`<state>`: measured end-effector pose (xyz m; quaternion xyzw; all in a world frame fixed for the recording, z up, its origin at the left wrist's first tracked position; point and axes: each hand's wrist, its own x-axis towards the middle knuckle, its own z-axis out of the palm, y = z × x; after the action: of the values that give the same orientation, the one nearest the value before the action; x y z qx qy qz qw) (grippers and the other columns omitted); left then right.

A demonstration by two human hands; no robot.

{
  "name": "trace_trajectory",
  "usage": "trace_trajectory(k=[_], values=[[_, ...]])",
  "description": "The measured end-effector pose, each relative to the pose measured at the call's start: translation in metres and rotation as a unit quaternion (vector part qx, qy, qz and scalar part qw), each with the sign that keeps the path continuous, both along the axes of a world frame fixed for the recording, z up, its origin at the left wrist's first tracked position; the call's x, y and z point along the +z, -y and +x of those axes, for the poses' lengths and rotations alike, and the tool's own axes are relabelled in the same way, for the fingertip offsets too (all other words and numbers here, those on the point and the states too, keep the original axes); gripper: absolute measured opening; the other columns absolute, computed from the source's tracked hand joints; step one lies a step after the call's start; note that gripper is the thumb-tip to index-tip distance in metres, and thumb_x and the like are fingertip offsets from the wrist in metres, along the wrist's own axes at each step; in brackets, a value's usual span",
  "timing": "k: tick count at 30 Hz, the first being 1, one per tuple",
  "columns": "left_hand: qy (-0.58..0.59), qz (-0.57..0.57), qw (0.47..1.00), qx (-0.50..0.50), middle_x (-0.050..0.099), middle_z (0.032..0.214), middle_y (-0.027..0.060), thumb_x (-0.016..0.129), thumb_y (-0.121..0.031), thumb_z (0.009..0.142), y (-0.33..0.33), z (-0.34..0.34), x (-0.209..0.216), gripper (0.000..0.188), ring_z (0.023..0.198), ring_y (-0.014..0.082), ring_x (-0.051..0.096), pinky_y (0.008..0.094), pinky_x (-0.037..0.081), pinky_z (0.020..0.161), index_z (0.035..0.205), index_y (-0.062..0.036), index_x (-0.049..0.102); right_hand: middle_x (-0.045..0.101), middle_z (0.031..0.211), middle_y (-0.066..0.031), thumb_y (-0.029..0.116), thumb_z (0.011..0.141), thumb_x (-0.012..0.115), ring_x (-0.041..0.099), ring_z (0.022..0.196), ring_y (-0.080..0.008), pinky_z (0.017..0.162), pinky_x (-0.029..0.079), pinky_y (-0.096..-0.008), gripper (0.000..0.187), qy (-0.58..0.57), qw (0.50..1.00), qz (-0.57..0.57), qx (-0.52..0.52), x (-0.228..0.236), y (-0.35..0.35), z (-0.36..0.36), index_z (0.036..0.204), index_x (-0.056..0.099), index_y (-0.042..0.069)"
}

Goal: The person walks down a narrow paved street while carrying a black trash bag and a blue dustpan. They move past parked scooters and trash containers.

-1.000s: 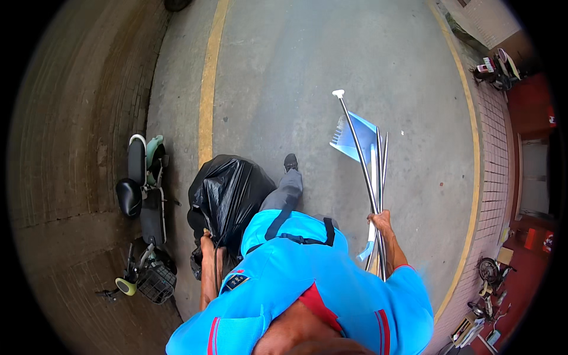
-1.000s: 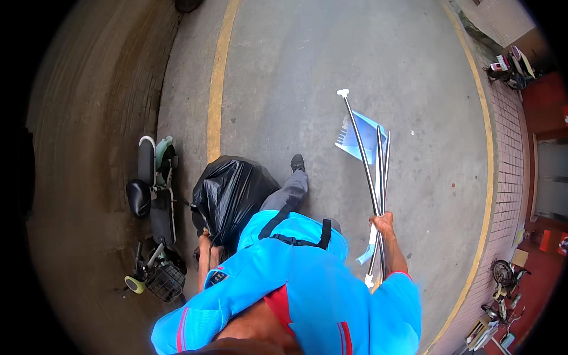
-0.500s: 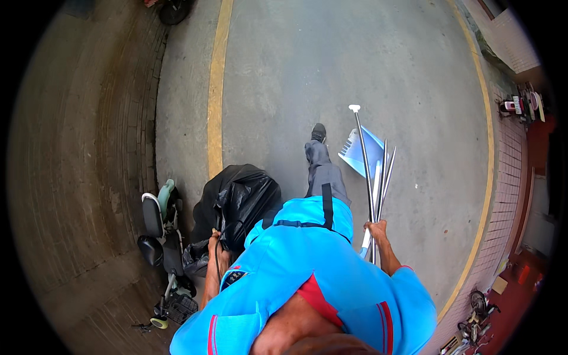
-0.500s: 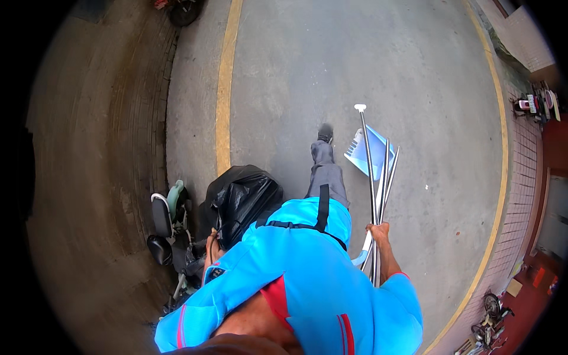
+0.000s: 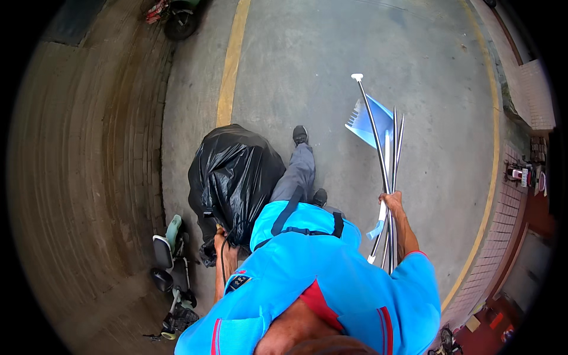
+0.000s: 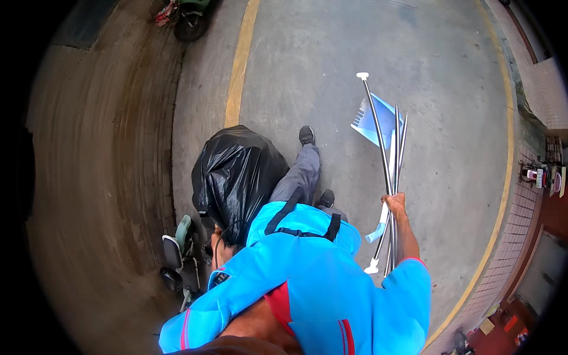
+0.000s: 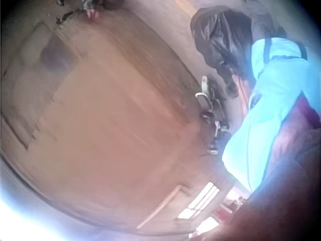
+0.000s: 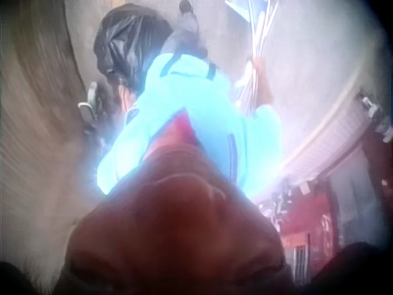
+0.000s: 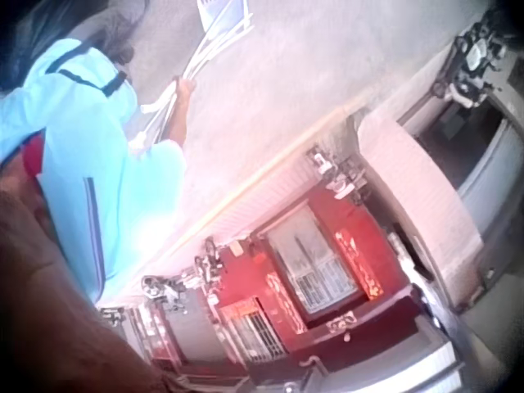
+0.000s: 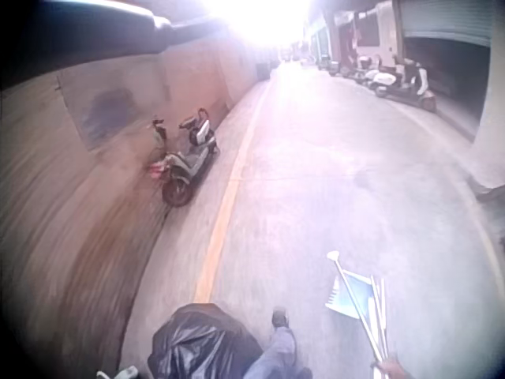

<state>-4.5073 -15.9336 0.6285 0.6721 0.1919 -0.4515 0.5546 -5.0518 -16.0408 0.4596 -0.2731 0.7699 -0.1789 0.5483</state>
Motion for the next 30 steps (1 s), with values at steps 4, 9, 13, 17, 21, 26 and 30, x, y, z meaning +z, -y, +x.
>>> trace_trajectory(k=[4, 9, 13, 17, 21, 26, 30], values=[[-0.008, 0.028, 1.0, 0.004, 0.052, 0.059, -0.0009, 0.045, -0.018, 0.086, 0.124, 0.011, -0.034, 0.02, 0.052, 0.0159, 0.053, 0.032, 0.048, 0.05, 0.069, -0.0111, 0.053, 0.057, 0.05, -0.0085, 0.008, 0.063, 0.062, 0.053, 0.041, -0.0157, 0.04, 0.041, -0.0291, 0.014, -0.048, 0.997, 0.05, 0.036, 0.012, 0.11, 0.0, 0.055, 0.06, -0.003], [-0.112, -0.031, 0.993, -0.008, 0.063, 0.096, 0.0127, 0.04, -0.028, 0.089, 0.279, 0.019, -0.001, 0.032, 0.088, 0.0303, 0.06, 0.0475, 0.048, 0.081, 0.098, -0.0037, 0.058, 0.057, 0.051, -0.0088, 0.007, 0.062, 0.062, 0.054, 0.044, -0.0157, 0.042, 0.042, -0.0292, 0.013, -0.067, 0.997, 0.036, 0.025, 0.05, 0.189, 0.006, 0.056, 0.061, -0.004], [-0.007, 0.053, 0.998, -0.021, 0.056, 0.067, 0.0063, 0.049, -0.015, 0.082, 0.342, 0.003, 0.036, 0.011, 0.058, 0.0222, 0.057, 0.0379, 0.053, 0.058, 0.076, -0.0076, 0.054, 0.058, 0.052, -0.0098, 0.006, 0.062, 0.062, 0.053, 0.042, -0.0158, 0.041, 0.042, -0.0294, 0.012, -0.061, 0.997, 0.033, 0.024, 0.07, 0.229, 0.032, 0.058, 0.061, -0.005], [-0.066, 0.028, 0.997, 0.029, 0.054, 0.065, 0.0041, 0.051, -0.016, 0.083, 0.403, 0.044, -0.004, 0.016, 0.057, 0.0199, 0.056, 0.0335, 0.051, 0.055, 0.069, -0.0084, 0.053, 0.059, 0.054, -0.0116, 0.004, 0.063, 0.062, 0.056, 0.044, -0.0176, 0.043, 0.044, -0.0296, 0.011, -0.029, 0.999, 0.022, -0.026, 0.068, 0.304, 0.062, 0.059, 0.061, -0.006], [-0.07, 0.02, 0.997, -0.037, 0.063, 0.083, 0.0112, 0.047, -0.031, 0.089, 0.485, 0.083, -0.029, 0.03, 0.074, 0.0256, 0.061, 0.0366, 0.052, 0.07, 0.087, -0.0039, 0.059, 0.059, 0.054, -0.0122, 0.002, 0.063, 0.061, 0.056, 0.045, -0.0185, 0.044, 0.045, -0.03, 0.009, -0.01, 0.999, 0.039, -0.037, 0.076, 0.403, 0.082, 0.06, 0.061, -0.006], [-0.026, 0.022, 0.999, 0.019, 0.055, 0.066, 0.0047, 0.046, -0.018, 0.086, 0.689, 0.043, 0.05, 0.02, 0.057, 0.0204, 0.057, 0.0337, 0.051, 0.054, 0.071, -0.0078, 0.055, 0.057, 0.052, -0.0114, 0.0, 0.062, 0.06, 0.057, 0.045, -0.0196, 0.042, 0.044, -0.0306, 0.007, -0.011, 0.999, 0.037, -0.033, 0.072, 0.579, 0.076, 0.057, 0.059, -0.005], [-0.027, 0.025, 0.998, 0.043, 0.055, 0.066, 0.0049, 0.046, -0.018, 0.086, 0.81, 0.045, 0.076, 0.021, 0.057, 0.0207, 0.056, 0.0333, 0.05, 0.054, 0.071, -0.0076, 0.056, 0.058, 0.053, -0.0116, 0.004, 0.062, 0.061, 0.055, 0.044, -0.0187, 0.042, 0.043, -0.03, 0.01, -0.037, 0.999, 0.021, 0.003, 0.097, 0.725, 0.079, 0.057, 0.059, -0.004]])
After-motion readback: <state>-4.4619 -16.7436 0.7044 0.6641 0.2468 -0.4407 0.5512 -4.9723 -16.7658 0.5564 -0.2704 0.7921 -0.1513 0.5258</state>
